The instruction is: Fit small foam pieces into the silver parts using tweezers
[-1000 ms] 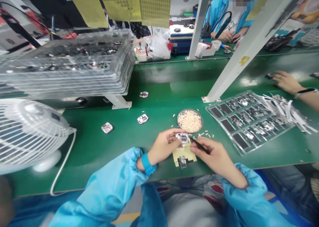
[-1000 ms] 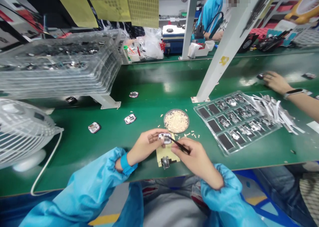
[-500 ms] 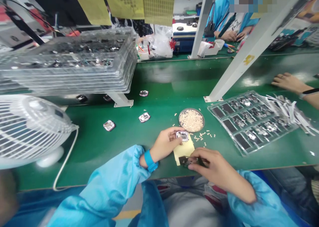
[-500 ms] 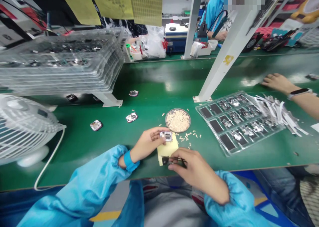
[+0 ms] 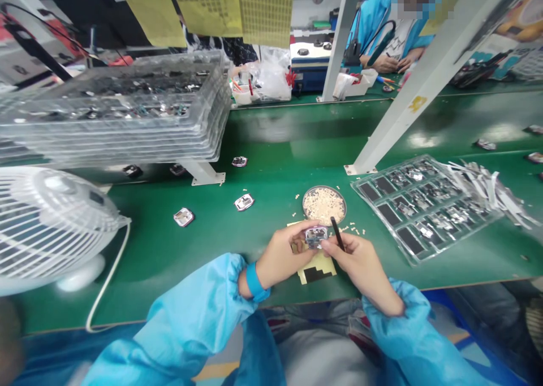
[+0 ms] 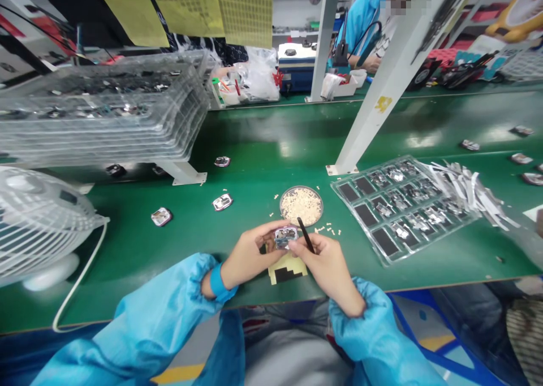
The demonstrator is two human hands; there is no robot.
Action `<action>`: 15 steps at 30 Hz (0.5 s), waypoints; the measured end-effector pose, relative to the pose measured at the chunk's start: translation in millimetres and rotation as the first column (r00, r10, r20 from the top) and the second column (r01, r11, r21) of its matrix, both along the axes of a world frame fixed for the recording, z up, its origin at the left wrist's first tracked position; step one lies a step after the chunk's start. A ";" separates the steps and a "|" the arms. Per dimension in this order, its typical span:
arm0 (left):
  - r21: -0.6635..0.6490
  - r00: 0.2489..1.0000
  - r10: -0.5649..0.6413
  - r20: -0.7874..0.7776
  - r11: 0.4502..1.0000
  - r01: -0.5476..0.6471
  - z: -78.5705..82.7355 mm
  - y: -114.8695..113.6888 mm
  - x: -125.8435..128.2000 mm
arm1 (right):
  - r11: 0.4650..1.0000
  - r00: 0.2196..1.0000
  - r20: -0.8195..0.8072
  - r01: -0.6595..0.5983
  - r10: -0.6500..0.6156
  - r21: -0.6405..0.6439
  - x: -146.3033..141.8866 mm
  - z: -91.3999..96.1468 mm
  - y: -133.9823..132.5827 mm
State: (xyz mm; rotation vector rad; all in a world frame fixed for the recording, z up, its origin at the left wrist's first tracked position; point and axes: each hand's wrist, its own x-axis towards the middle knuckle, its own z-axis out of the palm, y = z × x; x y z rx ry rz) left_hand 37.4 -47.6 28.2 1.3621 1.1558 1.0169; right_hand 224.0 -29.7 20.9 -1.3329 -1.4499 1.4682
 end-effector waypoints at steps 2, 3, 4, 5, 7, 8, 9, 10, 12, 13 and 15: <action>-0.001 1.000 -0.002 0.001 1.000 0.002 0.8 -0.6 0.3 | 1.000 1.000 -0.002 0.020 -0.020 -0.019 -1.0 -0.9 0.0; -0.007 1.000 -0.004 0.003 1.000 0.004 0.9 -0.9 0.3 | 0.999 1.000 -0.004 0.029 -0.029 -0.030 -0.9 -1.6 0.1; -0.013 1.000 -0.006 0.006 1.000 0.006 1.0 -1.1 0.2 | 0.999 0.999 -0.009 0.033 -0.034 -0.040 -0.3 -2.3 0.2; -0.018 1.000 -0.007 0.008 1.000 0.007 1.1 -1.3 0.0 | 0.998 0.999 -0.015 0.034 -0.035 -0.047 0.5 -3.0 0.4; -0.022 1.000 -0.002 0.005 1.000 0.002 1.1 -1.6 -0.5 | 0.998 0.999 -0.023 0.024 -0.025 -0.058 2.4 -4.3 1.0; -0.021 1.000 0.000 0.001 1.000 0.000 1.0 -1.6 -0.8 | 0.998 1.000 -0.024 0.017 -0.019 -0.060 3.3 -4.8 1.3; -0.019 1.000 -0.001 -0.004 1.000 0.001 0.8 -1.6 -1.0 | 0.998 1.000 -0.025 0.013 -0.015 -0.060 4.2 -5.3 1.7; -0.012 1.000 -0.004 -0.010 1.000 0.004 0.5 -1.6 -1.3 | 0.998 1.000 -0.028 0.012 -0.013 -0.058 4.9 -5.7 2.1; 0.012 1.000 -0.011 -0.026 1.000 0.011 -0.3 -1.3 -1.9 | 0.998 0.999 -0.039 0.007 -0.009 -0.055 6.1 -6.2 3.1; 0.032 0.999 -0.011 -0.037 0.999 0.013 -0.7 -1.1 -2.3 | 0.999 0.999 -0.046 0.004 -0.007 -0.054 6.4 -6.4 3.5; 0.084 0.997 -0.009 -0.070 0.996 0.015 -1.0 -0.8 -3.0 | 0.998 0.998 -0.058 -0.003 0.000 -0.057 6.9 -6.8 4.3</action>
